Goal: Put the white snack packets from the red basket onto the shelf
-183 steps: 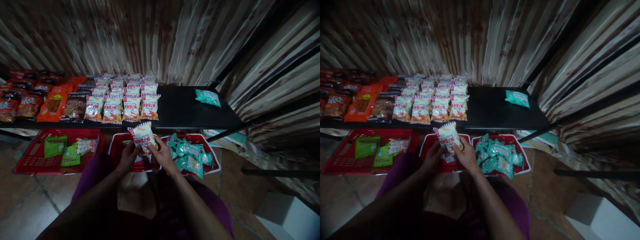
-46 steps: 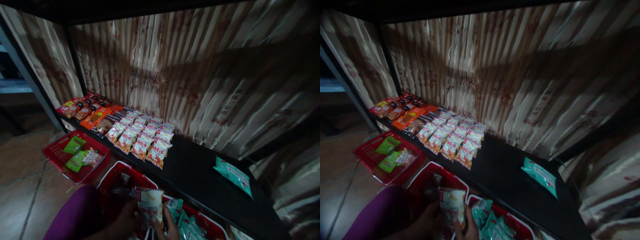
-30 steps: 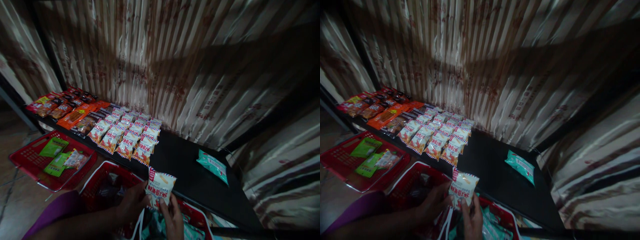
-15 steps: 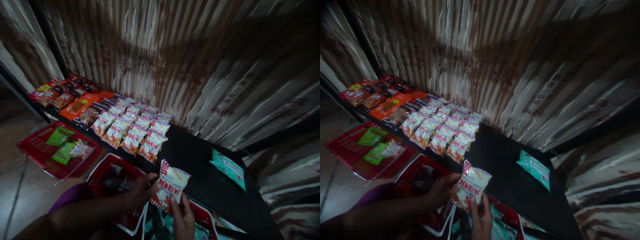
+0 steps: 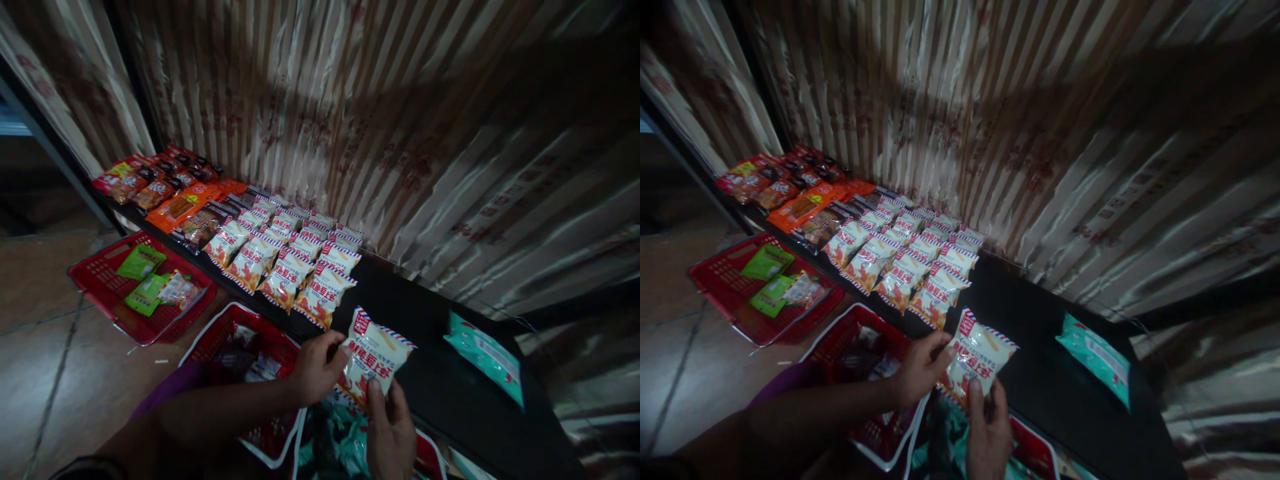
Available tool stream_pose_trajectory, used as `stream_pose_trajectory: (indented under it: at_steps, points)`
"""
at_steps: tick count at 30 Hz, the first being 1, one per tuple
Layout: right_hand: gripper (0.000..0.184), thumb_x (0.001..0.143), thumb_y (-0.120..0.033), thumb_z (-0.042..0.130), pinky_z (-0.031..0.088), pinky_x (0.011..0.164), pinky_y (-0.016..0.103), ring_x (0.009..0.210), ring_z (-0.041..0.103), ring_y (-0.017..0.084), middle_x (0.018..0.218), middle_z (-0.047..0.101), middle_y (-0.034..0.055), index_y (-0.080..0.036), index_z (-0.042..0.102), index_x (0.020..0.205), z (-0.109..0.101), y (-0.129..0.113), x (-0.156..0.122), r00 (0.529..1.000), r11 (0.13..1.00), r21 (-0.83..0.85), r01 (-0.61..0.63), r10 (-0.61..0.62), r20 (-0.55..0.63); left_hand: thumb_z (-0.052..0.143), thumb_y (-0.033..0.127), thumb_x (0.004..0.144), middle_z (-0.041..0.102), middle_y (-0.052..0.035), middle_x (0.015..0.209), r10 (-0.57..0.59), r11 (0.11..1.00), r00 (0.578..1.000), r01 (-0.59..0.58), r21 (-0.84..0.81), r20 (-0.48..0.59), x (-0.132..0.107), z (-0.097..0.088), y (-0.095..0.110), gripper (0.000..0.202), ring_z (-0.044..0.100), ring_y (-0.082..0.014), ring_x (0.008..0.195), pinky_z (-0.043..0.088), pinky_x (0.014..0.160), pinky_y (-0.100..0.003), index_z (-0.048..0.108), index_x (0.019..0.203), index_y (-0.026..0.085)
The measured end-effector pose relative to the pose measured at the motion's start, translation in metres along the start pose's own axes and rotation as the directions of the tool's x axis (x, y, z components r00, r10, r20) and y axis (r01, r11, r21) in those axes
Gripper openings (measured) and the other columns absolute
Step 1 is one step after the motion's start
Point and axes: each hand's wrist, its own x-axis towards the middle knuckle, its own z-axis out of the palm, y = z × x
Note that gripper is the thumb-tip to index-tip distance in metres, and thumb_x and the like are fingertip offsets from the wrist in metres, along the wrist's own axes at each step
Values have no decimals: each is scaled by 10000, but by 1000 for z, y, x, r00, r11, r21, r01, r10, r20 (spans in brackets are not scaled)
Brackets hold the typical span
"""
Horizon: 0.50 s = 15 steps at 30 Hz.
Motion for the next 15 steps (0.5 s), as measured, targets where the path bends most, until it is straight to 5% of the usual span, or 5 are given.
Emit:
stream_pose_trajectory:
  at_steps: [9,15]
  points:
    - [806,644,-651,644,520,736,316,921,636,269,1039,694,84,-155,503,1264,10,-1,10,997,1000,-17,5,-4,81,448,345,874,679,-49,1049,65,997,996,-62,39,-54,4,-9,4,348,620,-174,943,470,887,-289,575,1160,194]
    - [782,660,-681,608,525,660,332,828,647,279,964,705,84,-178,533,1253,15,-5,3,1000,999,-38,-7,6,-15,459,277,858,644,-66,1140,174,982,985,-175,77,16,1,-19,12,385,597,-195,1035,446,961,-316,564,1220,201]
